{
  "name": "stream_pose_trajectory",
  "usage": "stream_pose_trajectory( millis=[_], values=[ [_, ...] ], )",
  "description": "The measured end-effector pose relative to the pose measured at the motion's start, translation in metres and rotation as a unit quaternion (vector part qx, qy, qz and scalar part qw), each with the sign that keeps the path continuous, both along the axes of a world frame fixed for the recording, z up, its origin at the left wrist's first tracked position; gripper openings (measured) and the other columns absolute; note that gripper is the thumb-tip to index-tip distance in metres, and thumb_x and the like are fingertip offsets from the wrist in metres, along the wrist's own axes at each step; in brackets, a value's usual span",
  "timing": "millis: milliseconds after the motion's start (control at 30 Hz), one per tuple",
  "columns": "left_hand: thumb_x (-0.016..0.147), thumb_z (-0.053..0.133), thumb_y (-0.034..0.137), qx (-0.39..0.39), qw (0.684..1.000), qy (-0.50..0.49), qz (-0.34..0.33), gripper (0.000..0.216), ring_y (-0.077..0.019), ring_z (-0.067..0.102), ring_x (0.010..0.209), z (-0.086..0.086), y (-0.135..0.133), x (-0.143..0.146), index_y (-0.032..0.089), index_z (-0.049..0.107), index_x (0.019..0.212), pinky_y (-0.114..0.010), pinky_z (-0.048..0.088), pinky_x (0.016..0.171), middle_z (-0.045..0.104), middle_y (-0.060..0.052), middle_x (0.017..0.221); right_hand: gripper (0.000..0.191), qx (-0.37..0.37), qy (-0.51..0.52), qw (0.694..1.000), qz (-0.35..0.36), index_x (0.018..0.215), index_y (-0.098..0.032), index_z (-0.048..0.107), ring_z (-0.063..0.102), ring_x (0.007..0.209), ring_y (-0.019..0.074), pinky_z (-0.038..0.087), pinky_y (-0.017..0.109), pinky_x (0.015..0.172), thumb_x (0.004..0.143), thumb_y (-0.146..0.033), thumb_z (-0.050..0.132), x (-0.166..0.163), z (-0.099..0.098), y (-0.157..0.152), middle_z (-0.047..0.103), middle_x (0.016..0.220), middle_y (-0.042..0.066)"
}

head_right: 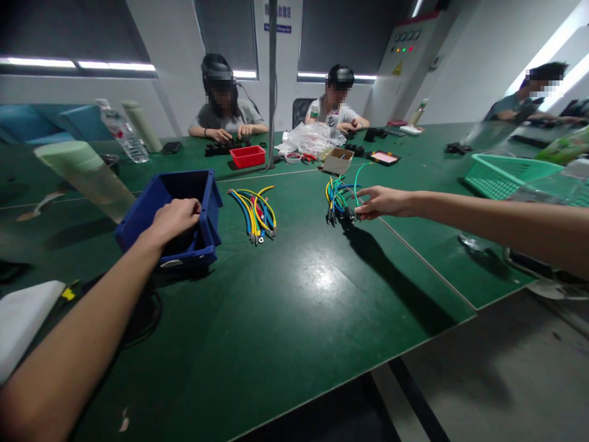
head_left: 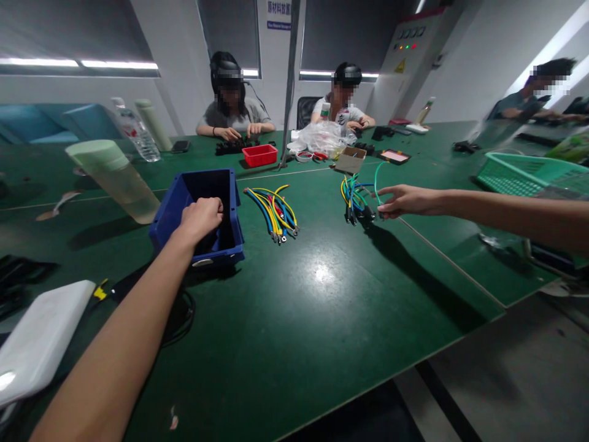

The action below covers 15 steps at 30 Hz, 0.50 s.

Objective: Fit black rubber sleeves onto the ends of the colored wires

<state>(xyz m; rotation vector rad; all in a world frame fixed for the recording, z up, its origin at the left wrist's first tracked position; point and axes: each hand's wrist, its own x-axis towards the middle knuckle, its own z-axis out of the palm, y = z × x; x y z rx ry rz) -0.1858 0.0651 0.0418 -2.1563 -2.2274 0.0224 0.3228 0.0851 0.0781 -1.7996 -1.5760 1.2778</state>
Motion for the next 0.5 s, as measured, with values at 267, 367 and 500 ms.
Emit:
stream_pose_trajectory(
  millis=[267,367,500],
  values=[
    [0.081,0.048,0.028,-0.005,1.000,0.006,-0.014,0.028,-0.0333,0.068,0.097,-0.002,0.000,0.000,0.023,0.067,0.101,-0.038,0.053,0.077,0.071,-0.014,0.104,0.021,-0.052,-0.020,0.996,-0.075,0.098,-0.003,0.069,0.058,0.048,0.0085,0.044,0.024,0.052,0.078,0.000,0.064,-0.025,0.012,0.025,0.068,0.063,0.008],
    [0.081,0.049,0.026,-0.013,1.000,0.009,-0.015,0.029,-0.0308,0.068,0.097,0.000,-0.001,0.001,0.024,0.067,0.103,-0.036,0.053,0.078,0.071,-0.013,0.105,0.026,-0.038,-0.032,0.996,-0.076,0.105,-0.002,0.066,0.057,0.047,0.0083,0.044,0.026,0.053,0.079,0.000,0.063,-0.029,0.013,0.030,0.068,0.063,0.008],
    [0.081,0.049,0.027,-0.016,1.000,0.008,-0.013,0.028,-0.0300,0.067,0.097,0.002,-0.003,0.002,0.024,0.067,0.102,-0.035,0.053,0.079,0.071,-0.012,0.105,0.024,-0.038,-0.064,0.995,-0.071,0.102,-0.003,0.068,0.059,0.051,0.0085,0.045,0.027,0.057,0.080,0.002,0.061,-0.033,0.013,0.030,0.069,0.067,0.009]
  ],
)
